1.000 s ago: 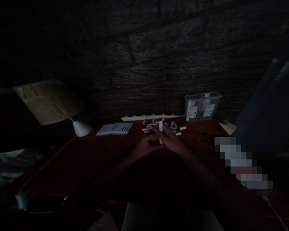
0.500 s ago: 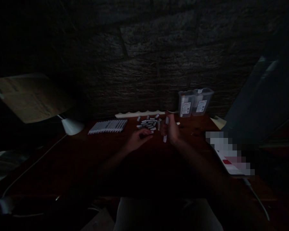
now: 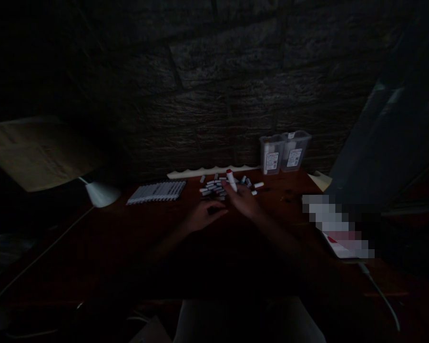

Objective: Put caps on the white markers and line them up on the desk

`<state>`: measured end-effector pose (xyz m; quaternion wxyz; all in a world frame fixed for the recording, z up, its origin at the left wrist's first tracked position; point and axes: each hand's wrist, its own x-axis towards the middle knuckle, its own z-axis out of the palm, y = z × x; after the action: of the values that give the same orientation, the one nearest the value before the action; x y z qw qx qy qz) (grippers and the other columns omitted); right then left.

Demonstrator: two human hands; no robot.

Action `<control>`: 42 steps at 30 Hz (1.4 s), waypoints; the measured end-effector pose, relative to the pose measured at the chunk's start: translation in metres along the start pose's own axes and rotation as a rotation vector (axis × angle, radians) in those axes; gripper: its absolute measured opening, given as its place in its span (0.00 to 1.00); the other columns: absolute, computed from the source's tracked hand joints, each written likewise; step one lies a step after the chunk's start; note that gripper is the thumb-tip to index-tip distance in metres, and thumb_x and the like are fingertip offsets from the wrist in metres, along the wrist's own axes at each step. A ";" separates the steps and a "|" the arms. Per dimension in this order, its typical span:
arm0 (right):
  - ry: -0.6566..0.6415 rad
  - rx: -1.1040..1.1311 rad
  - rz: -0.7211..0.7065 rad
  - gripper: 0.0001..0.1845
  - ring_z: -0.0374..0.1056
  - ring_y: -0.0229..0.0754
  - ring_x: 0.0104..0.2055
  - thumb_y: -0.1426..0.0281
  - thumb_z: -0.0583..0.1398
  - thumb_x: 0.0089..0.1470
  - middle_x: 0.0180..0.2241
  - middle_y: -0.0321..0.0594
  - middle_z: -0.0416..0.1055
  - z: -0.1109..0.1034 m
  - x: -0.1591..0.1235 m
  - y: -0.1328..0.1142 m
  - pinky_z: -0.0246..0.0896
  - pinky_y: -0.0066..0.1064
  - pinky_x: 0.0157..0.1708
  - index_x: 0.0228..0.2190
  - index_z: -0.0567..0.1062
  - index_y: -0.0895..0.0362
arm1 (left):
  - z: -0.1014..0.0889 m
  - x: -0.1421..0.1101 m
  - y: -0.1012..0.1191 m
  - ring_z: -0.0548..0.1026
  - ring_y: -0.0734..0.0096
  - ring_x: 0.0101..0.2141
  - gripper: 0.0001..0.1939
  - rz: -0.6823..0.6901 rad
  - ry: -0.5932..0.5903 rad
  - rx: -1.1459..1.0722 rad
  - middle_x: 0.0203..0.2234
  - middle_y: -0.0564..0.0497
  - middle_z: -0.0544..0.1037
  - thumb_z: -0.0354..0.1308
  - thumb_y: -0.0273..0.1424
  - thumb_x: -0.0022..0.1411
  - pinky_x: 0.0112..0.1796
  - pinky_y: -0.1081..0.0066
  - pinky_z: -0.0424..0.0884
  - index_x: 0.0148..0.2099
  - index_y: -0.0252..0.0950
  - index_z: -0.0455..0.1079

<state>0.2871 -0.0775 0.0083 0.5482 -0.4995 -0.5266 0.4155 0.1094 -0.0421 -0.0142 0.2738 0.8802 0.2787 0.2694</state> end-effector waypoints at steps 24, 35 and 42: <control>-0.053 0.016 -0.004 0.19 0.70 0.39 0.27 0.50 0.66 0.50 0.29 0.40 0.77 -0.051 0.011 -0.015 0.67 0.28 0.17 0.29 0.80 0.54 | -0.033 -0.001 -0.005 0.78 0.68 0.33 0.12 -0.043 0.122 0.196 0.32 0.52 0.81 0.59 0.42 0.64 0.36 0.70 0.71 0.39 0.39 0.74; -0.056 0.427 -0.067 0.20 0.73 0.40 0.37 0.54 0.70 0.45 0.34 0.37 0.78 -0.017 0.007 -0.018 0.69 0.32 0.38 0.35 0.77 0.54 | -0.007 -0.003 0.010 0.77 0.69 0.32 0.14 0.029 0.040 0.125 0.31 0.50 0.81 0.59 0.43 0.65 0.36 0.71 0.70 0.36 0.38 0.76; 0.095 0.377 -0.155 0.21 0.67 0.35 0.28 0.50 0.66 0.49 0.29 0.32 0.72 -0.022 0.009 -0.024 0.64 0.28 0.28 0.36 0.73 0.52 | -0.019 -0.004 0.011 0.72 0.72 0.24 0.20 -0.028 0.071 0.115 0.18 0.54 0.74 0.52 0.43 0.69 0.28 0.73 0.65 0.30 0.38 0.75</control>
<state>0.3079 -0.0745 0.0343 0.6864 -0.3652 -0.4500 0.4392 0.0985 -0.0455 0.0052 0.2163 0.8805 0.3154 0.2800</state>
